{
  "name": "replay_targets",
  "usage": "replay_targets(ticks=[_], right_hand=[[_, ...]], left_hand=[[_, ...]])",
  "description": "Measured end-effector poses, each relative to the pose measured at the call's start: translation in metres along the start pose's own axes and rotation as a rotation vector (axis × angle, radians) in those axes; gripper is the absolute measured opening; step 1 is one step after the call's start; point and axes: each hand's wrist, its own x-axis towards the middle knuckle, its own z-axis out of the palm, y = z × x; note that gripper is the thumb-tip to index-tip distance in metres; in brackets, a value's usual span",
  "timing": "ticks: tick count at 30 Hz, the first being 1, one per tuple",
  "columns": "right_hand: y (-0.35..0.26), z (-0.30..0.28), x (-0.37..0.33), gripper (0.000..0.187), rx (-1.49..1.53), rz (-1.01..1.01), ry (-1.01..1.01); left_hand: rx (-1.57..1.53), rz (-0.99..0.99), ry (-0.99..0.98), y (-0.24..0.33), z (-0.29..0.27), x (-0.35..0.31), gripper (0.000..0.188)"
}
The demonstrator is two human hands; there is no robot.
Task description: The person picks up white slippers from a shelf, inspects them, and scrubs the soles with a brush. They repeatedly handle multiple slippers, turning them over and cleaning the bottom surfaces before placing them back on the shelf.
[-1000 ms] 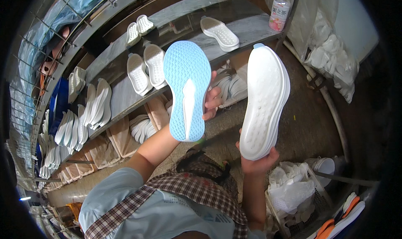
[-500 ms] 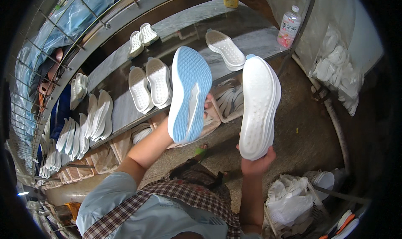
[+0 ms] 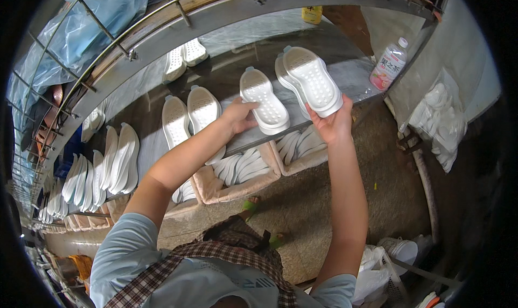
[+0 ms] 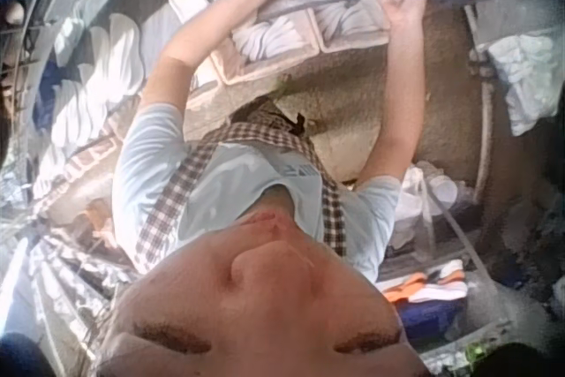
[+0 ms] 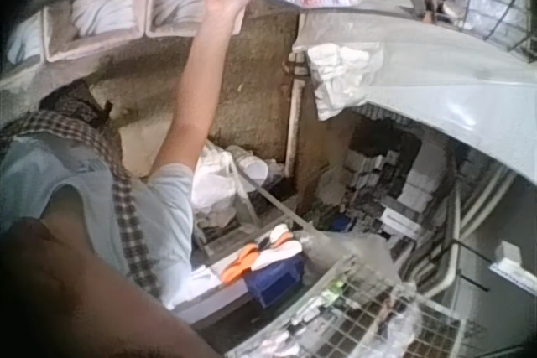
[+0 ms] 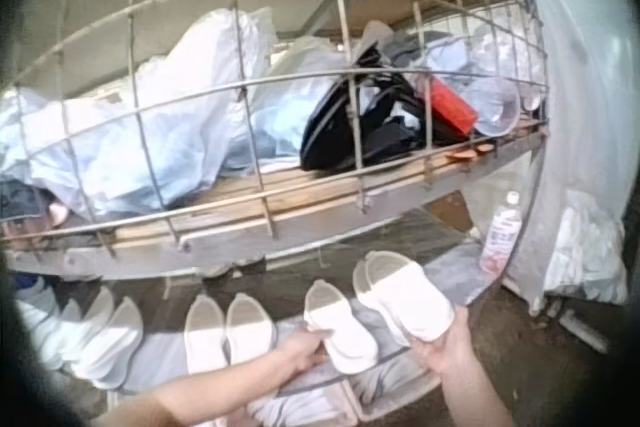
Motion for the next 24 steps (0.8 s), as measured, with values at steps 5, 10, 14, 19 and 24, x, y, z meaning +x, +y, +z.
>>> replay_targets(ticks=[5, 10, 14, 19, 24], right_hand=[[0.003, 0.009, 0.036, 0.05, -0.026, 0.052, 0.016], [0.005, 0.007, 0.039, 0.056, -0.282, -0.005, 0.135], [-0.002, -0.008, 0.042, 0.06, -0.657, -0.144, 0.327], [-0.003, -0.025, 0.048, 0.054, -0.926, -0.41, 0.443], [0.008, -0.029, 0.031, 0.041, -0.844, -0.772, 0.562]], left_hand=[[0.045, 0.072, -0.065, 0.0, 0.002, 0.002, 0.037], [0.286, 0.187, -0.001, 0.008, -0.03, 0.016, 0.046], [0.532, 0.599, 0.501, 0.037, -0.113, 0.056, 0.057], [1.203, 0.693, 1.089, 0.129, -0.277, 0.1, 0.052], [1.424, 0.175, 1.034, 0.151, -0.38, 0.093, 0.05]])
